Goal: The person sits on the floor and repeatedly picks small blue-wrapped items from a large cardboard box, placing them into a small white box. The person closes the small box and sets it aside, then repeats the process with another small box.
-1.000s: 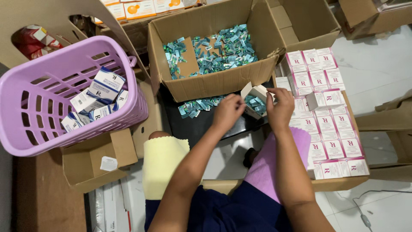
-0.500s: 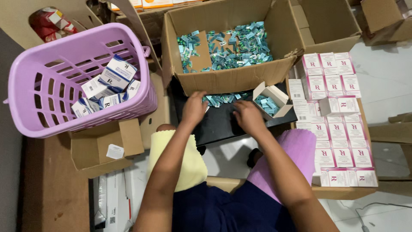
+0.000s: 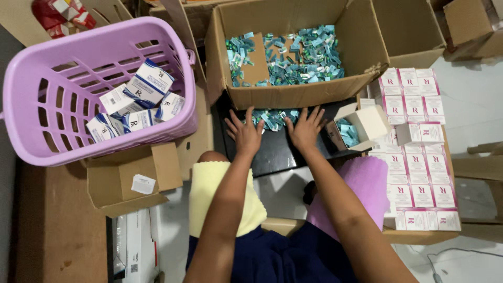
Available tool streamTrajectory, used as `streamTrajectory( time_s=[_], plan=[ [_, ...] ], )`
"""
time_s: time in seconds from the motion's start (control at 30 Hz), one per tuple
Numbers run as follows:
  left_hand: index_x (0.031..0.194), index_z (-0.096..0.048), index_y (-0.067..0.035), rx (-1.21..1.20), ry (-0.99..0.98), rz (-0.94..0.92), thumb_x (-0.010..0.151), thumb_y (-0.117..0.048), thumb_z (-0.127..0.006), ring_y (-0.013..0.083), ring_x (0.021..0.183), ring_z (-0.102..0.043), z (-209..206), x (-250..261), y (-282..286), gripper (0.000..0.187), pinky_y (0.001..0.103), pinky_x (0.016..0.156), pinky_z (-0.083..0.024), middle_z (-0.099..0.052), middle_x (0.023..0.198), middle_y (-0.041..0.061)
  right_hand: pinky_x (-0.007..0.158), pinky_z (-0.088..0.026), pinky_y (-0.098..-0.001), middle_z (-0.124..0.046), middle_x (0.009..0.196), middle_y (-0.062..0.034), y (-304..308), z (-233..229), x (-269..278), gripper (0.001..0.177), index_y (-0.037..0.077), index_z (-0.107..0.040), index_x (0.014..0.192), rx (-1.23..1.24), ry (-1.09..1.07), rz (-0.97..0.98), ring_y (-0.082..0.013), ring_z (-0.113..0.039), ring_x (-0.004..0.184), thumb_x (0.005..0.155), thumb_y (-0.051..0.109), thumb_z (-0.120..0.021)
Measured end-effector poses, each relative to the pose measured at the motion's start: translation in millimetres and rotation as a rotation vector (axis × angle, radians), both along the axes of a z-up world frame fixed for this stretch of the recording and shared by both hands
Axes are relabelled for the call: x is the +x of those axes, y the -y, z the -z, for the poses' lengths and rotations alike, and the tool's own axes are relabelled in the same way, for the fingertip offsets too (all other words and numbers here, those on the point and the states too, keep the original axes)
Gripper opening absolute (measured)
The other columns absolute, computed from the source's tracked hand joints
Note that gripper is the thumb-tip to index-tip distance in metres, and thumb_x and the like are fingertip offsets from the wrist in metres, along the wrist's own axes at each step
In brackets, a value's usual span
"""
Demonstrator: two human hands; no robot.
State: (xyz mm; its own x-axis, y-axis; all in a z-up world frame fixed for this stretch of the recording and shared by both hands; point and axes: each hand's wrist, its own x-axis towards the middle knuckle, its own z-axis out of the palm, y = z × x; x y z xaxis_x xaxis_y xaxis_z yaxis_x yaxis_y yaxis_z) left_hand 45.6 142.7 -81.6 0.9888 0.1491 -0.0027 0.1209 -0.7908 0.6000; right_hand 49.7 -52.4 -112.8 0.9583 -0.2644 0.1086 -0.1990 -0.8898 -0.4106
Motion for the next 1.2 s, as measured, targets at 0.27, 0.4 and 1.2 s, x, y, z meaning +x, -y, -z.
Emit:
streamTrajectory(
  time_s=[0.27,0.4,1.2],
  plan=[
    [0.155,-0.038,-0.013,0.047,0.212,0.013,0.1,-0.054,-0.054,0.0545,0.15,-0.016,42.6,3.0,12.3,0.07,0.066,0.119,-0.012,-0.022,0.159,0.037,0.122,-0.016,-0.0632,-0.038,0.153,-0.0334,0.0,5.1,9.8,0.083,-0.003,-0.044,0.146,-0.078,0.1,-0.105,-0.0489,-0.03,0.147,0.097,0.064,-0.059],
    [0.154,-0.037,-0.005,0.076,0.249,0.085,0.1,-0.053,-0.054,0.0424,0.151,-0.028,42.3,-2.8,15.2,0.074,0.06,0.123,-0.016,-0.035,0.157,0.026,0.121,-0.019,-0.059,-0.044,0.147,-0.031,-5.3,-4.6,0.8,0.071,0.004,-0.053,0.141,-0.102,0.08,-0.255,-0.0481,-0.036,0.141,0.096,0.057,-0.061],
    [0.141,-0.055,-0.002,0.009,0.311,0.301,0.103,-0.04,-0.051,0.035,0.135,-0.048,26.8,19.5,18.8,0.054,0.048,0.116,-0.036,-0.055,0.143,0.016,0.11,-0.033,-0.0506,-0.058,0.14,-0.0149,-9.2,-26.2,11.0,0.053,0.007,-0.057,0.14,0.062,0.127,-0.498,-0.0375,-0.048,0.131,0.1,0.042,-0.057]
  ],
)
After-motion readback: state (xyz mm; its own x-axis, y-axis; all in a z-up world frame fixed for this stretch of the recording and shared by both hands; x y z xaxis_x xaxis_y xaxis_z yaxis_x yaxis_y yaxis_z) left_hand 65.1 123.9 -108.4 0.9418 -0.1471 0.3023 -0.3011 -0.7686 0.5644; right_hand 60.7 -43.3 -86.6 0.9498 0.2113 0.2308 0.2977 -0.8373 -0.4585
